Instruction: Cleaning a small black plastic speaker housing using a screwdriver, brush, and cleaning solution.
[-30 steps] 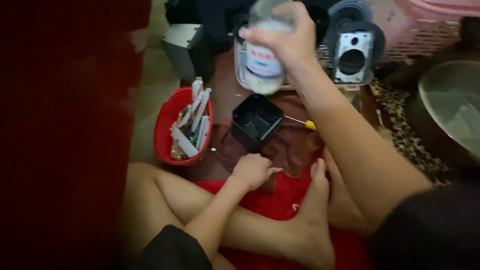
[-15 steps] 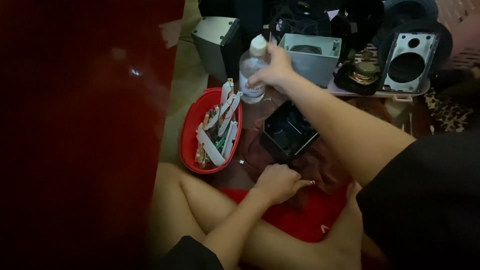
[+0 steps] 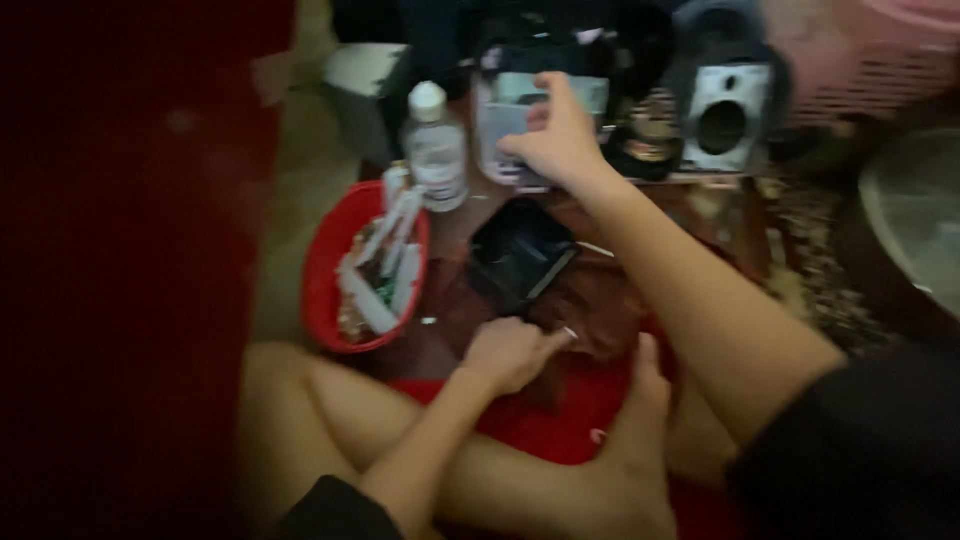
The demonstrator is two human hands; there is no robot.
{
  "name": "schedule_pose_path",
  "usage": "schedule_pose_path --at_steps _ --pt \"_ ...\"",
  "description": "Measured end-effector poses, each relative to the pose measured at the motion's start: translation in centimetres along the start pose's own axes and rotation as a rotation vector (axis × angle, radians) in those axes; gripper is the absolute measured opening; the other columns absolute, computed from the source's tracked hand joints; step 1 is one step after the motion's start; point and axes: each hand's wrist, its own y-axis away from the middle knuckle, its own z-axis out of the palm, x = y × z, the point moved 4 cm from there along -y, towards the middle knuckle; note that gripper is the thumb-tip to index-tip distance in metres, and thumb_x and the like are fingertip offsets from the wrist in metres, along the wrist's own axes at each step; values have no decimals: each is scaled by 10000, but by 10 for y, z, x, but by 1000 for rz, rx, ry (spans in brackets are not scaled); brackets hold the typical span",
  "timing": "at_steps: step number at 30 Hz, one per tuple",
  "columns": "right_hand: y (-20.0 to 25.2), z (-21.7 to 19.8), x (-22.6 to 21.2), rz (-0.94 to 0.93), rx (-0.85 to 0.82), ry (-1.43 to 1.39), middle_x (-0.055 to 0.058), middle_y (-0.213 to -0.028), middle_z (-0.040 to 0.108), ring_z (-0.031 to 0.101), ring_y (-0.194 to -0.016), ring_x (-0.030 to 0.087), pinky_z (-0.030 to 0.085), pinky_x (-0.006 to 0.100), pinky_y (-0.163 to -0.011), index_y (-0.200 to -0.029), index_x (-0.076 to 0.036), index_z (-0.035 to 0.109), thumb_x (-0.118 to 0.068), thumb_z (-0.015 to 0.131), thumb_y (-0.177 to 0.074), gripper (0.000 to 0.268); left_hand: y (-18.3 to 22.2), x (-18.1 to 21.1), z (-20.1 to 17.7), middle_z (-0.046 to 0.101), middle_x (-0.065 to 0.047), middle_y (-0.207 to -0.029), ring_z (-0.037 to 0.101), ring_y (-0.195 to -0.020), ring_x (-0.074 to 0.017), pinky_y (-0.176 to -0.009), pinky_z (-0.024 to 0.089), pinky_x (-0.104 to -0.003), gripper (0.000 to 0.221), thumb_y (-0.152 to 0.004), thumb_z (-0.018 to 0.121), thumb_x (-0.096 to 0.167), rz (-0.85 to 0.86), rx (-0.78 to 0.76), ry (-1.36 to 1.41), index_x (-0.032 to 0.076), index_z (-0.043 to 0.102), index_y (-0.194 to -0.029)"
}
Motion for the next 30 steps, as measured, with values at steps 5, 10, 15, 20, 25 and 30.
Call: schedule_pose_path --at_steps 5,10,15,20,25,30 --pt "68 -81 60 251 243 53 -31 -718 652 637 -823 166 456 306 -774 -1065 -165 491 -188 670 -627 474 6 40 -61 650 -144 -941 614 -919 -272 -748 492 -359 800 -690 365 762 -309 -398 69 42 651 -886" --pt "102 -147 126 259 731 173 47 -623 624 640 -724 243 471 315 -658 -831 -162 614 -156 640 -617 216 -22 27 -13 658 -145 -813 636 -822 -296 -689 511 -388 508 -832 449 507 -184 -282 -135 41 651 -806" --pt "118 -207 216 447 1040 208 0 -582 595 635 -652 183 470 264 -587 -696 -232 644 -202 676 -548 154 -33 2 28 655 -126 -793 640 -798 -321 -643 517 -395 219 -786 542 253 -150 -267 -266 70 660 -763" --pt "156 -217 232 906 1117 31 -45 -705 618 643 -799 153 511 266 -663 -711 -221 620 -185 679 -515 208 -45 3 41 652 -168 -786 644 -800 -350 -660 532 -418 135 -634 646 91 -255 -403 -134 39 676 -755" --pt "155 -221 206 859 1077 -2 43 -785 618 633 -861 230 509 321 -707 -761 -130 632 -139 668 -568 196 -39 73 -36 628 -135 -1015 614 -931 -313 -643 508 -474 415 -824 354 282 -418 -619 -242 39 611 -1040" --pt "152 -236 219 829 1068 39 32 -757 599 639 -801 230 519 324 -664 -741 -127 608 -116 646 -558 187 -82 131 -58 663 -40 -938 640 -906 -235 -723 510 -385 336 -794 375 223 -250 -111 -142 107 658 -932"
